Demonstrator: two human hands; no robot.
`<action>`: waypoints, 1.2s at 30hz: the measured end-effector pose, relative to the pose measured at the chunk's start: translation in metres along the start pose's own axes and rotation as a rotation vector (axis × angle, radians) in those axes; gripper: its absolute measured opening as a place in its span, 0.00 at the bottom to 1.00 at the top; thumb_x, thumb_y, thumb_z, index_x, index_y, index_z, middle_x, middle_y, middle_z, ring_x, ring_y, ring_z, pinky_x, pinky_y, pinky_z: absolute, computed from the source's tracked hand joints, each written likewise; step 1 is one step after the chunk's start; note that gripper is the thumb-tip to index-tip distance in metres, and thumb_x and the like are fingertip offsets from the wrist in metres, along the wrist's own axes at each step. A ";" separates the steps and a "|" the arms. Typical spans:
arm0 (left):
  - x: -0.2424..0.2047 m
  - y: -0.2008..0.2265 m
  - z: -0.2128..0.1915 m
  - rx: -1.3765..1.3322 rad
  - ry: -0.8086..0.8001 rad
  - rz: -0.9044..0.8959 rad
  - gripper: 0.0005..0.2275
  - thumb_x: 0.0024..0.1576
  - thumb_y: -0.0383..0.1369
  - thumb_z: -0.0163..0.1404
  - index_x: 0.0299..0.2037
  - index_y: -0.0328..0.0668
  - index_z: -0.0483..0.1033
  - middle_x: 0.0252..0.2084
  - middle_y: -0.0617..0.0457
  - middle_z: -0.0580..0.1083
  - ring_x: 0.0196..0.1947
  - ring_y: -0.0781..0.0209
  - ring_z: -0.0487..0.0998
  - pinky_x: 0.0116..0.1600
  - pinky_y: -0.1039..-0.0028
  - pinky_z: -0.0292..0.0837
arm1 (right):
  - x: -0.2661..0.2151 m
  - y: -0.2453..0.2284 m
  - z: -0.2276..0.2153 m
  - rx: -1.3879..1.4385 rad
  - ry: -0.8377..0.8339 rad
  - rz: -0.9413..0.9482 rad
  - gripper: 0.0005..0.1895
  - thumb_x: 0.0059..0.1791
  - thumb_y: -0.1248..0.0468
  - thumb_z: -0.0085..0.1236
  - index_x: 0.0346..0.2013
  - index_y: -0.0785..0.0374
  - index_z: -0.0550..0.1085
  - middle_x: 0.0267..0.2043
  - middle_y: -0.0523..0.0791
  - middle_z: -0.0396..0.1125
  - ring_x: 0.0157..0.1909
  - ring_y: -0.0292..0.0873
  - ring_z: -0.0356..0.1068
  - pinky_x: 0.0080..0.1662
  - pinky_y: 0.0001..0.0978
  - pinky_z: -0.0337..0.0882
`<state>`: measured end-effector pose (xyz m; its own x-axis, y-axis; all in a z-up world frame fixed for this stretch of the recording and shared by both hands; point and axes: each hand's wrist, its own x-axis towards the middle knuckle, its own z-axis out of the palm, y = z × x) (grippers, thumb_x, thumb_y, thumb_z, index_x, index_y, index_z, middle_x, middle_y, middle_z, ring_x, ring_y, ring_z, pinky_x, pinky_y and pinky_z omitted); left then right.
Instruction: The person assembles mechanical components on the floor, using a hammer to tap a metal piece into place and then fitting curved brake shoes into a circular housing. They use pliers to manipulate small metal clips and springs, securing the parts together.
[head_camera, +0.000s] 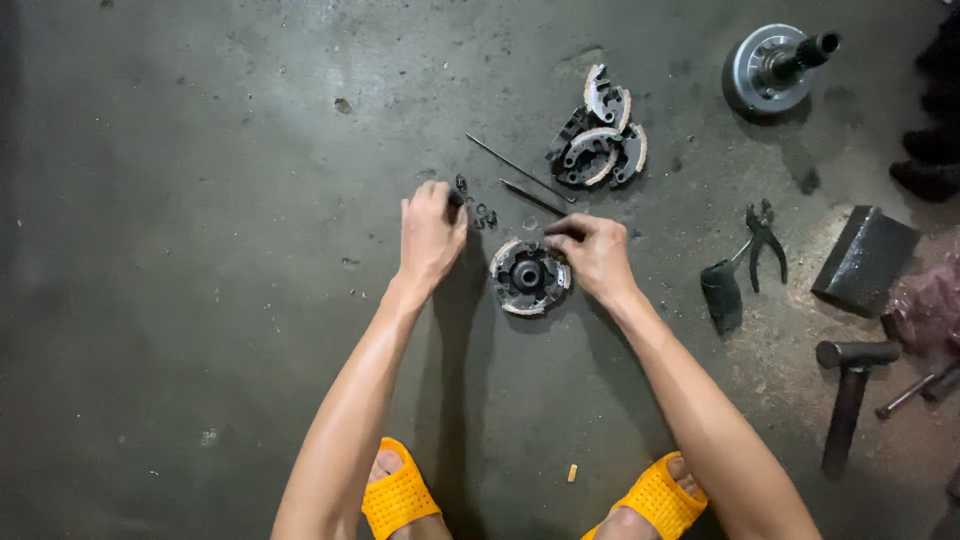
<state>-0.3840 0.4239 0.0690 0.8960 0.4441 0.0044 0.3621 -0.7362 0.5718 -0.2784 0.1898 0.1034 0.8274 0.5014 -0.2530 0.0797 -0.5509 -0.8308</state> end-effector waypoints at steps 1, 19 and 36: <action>-0.005 0.007 -0.011 -0.202 0.036 -0.028 0.05 0.56 0.29 0.56 0.36 0.43 0.72 0.32 0.47 0.70 0.37 0.41 0.77 0.41 0.52 0.70 | -0.005 0.001 0.000 -0.028 -0.025 -0.045 0.07 0.41 0.69 0.68 0.33 0.57 0.84 0.31 0.47 0.77 0.38 0.49 0.78 0.40 0.37 0.77; -0.094 0.039 -0.010 -0.571 -0.243 -0.449 0.05 0.49 0.32 0.63 0.35 0.50 0.87 0.30 0.50 0.82 0.34 0.53 0.85 0.38 0.69 0.78 | -0.009 0.014 0.019 -0.610 -0.022 -0.326 0.04 0.48 0.56 0.62 0.33 0.48 0.78 0.37 0.41 0.68 0.43 0.48 0.74 0.41 0.43 0.76; -0.101 0.049 0.001 -0.262 -0.125 0.070 0.07 0.54 0.29 0.57 0.38 0.38 0.73 0.35 0.42 0.69 0.36 0.36 0.78 0.37 0.54 0.76 | 0.044 -0.028 0.070 -0.598 -0.034 -0.456 0.08 0.49 0.58 0.61 0.39 0.57 0.77 0.40 0.46 0.67 0.46 0.51 0.72 0.43 0.43 0.75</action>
<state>-0.4561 0.3422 0.0959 0.9471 0.3184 -0.0406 0.2340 -0.5984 0.7662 -0.2832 0.2742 0.0809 0.6233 0.7815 0.0279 0.7065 -0.5476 -0.4484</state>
